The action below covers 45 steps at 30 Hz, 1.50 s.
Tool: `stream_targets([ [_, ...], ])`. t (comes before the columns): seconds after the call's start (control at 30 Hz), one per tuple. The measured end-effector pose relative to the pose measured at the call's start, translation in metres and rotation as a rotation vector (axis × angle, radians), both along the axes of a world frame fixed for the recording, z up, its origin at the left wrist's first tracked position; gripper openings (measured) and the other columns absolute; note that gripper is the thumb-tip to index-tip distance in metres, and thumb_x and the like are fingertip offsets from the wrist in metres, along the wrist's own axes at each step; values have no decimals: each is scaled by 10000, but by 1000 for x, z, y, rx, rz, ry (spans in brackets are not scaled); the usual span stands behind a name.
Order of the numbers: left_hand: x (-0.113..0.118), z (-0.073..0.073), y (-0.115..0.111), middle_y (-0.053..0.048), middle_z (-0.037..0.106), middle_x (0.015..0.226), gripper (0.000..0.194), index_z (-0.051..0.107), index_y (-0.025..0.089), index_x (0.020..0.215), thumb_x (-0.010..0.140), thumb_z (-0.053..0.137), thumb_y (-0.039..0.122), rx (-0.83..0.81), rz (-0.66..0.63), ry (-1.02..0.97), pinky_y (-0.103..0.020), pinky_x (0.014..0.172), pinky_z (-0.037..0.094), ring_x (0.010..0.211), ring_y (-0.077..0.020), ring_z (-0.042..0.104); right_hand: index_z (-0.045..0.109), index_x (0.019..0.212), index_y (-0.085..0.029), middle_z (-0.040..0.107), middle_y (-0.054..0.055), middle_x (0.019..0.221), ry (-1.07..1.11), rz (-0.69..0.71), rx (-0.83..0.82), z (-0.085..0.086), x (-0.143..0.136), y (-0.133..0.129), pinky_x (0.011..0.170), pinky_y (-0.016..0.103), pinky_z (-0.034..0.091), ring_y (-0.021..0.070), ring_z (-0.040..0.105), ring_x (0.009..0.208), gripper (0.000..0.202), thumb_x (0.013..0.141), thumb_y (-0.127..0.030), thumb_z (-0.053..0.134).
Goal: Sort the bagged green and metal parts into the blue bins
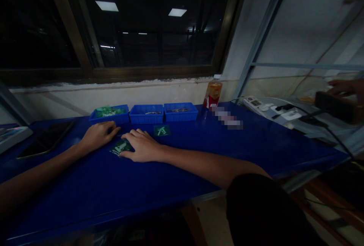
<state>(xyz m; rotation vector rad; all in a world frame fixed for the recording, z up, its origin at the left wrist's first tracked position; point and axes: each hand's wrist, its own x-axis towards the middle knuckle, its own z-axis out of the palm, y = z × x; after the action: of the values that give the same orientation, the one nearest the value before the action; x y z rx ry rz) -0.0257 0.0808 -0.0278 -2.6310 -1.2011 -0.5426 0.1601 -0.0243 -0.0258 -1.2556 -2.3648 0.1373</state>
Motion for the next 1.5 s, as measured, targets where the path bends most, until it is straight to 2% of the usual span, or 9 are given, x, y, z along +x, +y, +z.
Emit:
stream_targets([
  [0.27,-1,0,3,-32,609,699,330,538,197,706,836,364,445,-85,-50,-53,-254,544,339,620,-167,560,322,1226,-141,482,-19,730,457,-185,-29,-16,7,25,643,264,415,113,483,663,498,758,-120,492],
  [0.4,9,5,-9,-26,597,625,472,561,175,665,843,284,514,-469,-99,-328,-257,554,377,557,-147,536,462,1106,-159,474,-16,697,527,-288,128,-14,16,34,653,270,412,120,480,675,351,760,-110,486],
  [0.53,24,9,-30,-33,591,625,578,608,148,756,850,193,538,-881,-136,-636,-245,485,352,480,-119,485,579,929,-157,507,37,805,451,-170,267,-8,18,28,691,284,421,132,497,747,188,816,-139,430],
  [0.73,28,6,-37,28,506,579,349,530,165,705,782,463,499,-966,-129,-820,-201,458,290,482,-85,423,596,998,-205,503,61,872,147,28,337,-3,11,10,792,344,392,178,445,871,270,834,-139,393],
  [0.87,27,-1,-31,38,480,621,276,497,173,758,776,502,449,-876,-155,-918,-202,483,327,517,-84,436,567,1067,-166,514,72,910,87,-5,265,-3,10,12,824,342,372,185,424,903,310,785,-126,445],
  [1.03,25,1,-36,11,514,691,200,501,168,782,817,476,364,-381,-215,-811,-235,585,392,627,-114,492,617,882,-151,568,46,779,139,-22,98,-3,8,18,778,329,357,163,459,796,216,825,-303,475],
  [1.23,23,6,-53,-41,529,808,81,552,160,803,832,494,209,122,-483,-524,-271,698,431,778,-144,507,590,654,-146,580,42,659,581,48,-405,1,10,22,645,289,362,130,499,653,616,870,-568,198],
  [1.33,23,1,-56,-48,533,852,84,582,179,858,826,519,227,202,-581,-355,-275,687,435,787,-150,497,602,695,-144,584,30,649,866,49,-529,-1,13,26,562,252,356,109,499,592,541,871,-529,264],
  [1.5,27,-1,-54,-53,570,886,211,599,189,908,870,430,310,38,-548,-70,-292,708,433,804,-164,528,638,801,-142,639,10,726,899,-21,-421,-7,8,29,629,241,412,94,539,622,146,776,-193,504],
])
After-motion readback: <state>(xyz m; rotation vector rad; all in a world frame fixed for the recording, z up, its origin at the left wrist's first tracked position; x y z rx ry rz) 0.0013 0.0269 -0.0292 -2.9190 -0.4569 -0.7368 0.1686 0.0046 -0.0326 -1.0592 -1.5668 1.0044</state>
